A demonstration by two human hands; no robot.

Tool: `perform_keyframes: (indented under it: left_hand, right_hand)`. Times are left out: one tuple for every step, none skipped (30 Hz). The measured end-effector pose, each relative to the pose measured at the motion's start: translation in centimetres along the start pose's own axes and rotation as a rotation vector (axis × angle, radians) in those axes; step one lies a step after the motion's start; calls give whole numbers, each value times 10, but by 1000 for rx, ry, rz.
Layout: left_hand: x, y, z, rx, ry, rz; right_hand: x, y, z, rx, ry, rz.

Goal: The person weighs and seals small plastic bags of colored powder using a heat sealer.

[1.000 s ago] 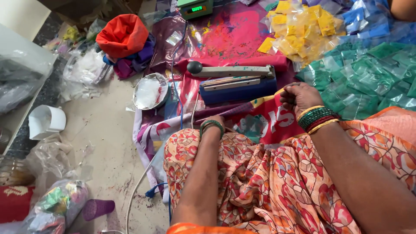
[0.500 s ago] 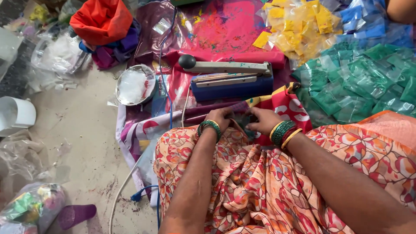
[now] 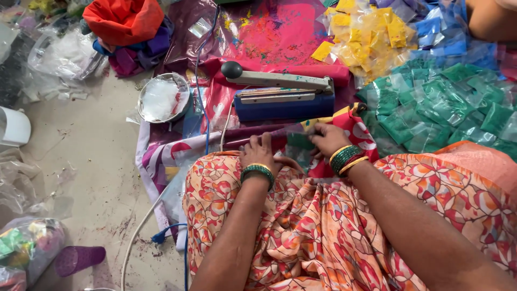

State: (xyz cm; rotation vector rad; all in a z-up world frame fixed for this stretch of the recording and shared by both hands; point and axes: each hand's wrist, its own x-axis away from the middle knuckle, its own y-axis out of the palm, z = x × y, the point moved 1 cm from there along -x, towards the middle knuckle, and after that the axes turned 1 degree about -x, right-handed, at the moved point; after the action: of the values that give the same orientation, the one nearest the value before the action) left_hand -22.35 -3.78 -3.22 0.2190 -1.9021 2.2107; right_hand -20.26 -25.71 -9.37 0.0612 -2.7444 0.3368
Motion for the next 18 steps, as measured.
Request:
perform_keyframes:
  left_hand:
    - [5, -4, 2, 2, 1, 4]
    - [11, -7, 4, -33, -40, -13]
    - [17, -12, 5, -69, -83, -27]
    - [17, -11, 6, -67, -85, -21]
    - [18, -11, 6, -93, -94, -27]
    - [18, -10, 6, -120, -103, -34]
    - [14, -1, 3, -122, -107, -23]
    - [9, 9, 0, -110, -69, -20]
    - [4, 19, -1, -99, -27, -18]
    - [5, 15, -2, -102, -27, -7]
    - [7, 15, -2, 52, 50, -21]
    - [9, 14, -2, 206, 128, -34]
    - [11, 13, 0, 201, 132, -33]
    - [12, 10, 2, 233, 137, 75]
    - [13, 8, 4, 265, 145, 182]
    - [24, -7, 8, 260, 150, 181]
    - [35, -20, 11, 806, 140, 5]
    - [46, -33, 14, 1347, 123, -188]
  right_hand:
    - [3, -4, -3, 2, -4, 1]
    - [6, -7, -6, -58, 35, -26]
    - [8, -10, -10, -118, 70, -55]
    - [8, -12, -5, -116, 63, -56]
    - [7, -13, -1, -150, 66, -78]
    - [6, -14, 2, -185, 70, -99]
    - [3, -15, 6, -186, 58, -103]
    - [-1, -17, 9, -250, 58, -143]
    - [-4, -19, 13, -315, 58, -181]
    - [-1, -22, 8, -317, 47, -181]
    - [4, -23, 6, -374, 65, -222]
    - [9, -25, 5, -431, 83, -264]
    - [10, -27, 6, -436, 80, -261]
    - [12, -28, 6, -443, 46, -306]
    - [13, -30, 7, -450, 13, -351]
    - [14, -30, 6, -456, 10, -347]
    - [15, -30, 6, -454, -8, -385]
    - [16, -29, 6, -451, -27, -423]
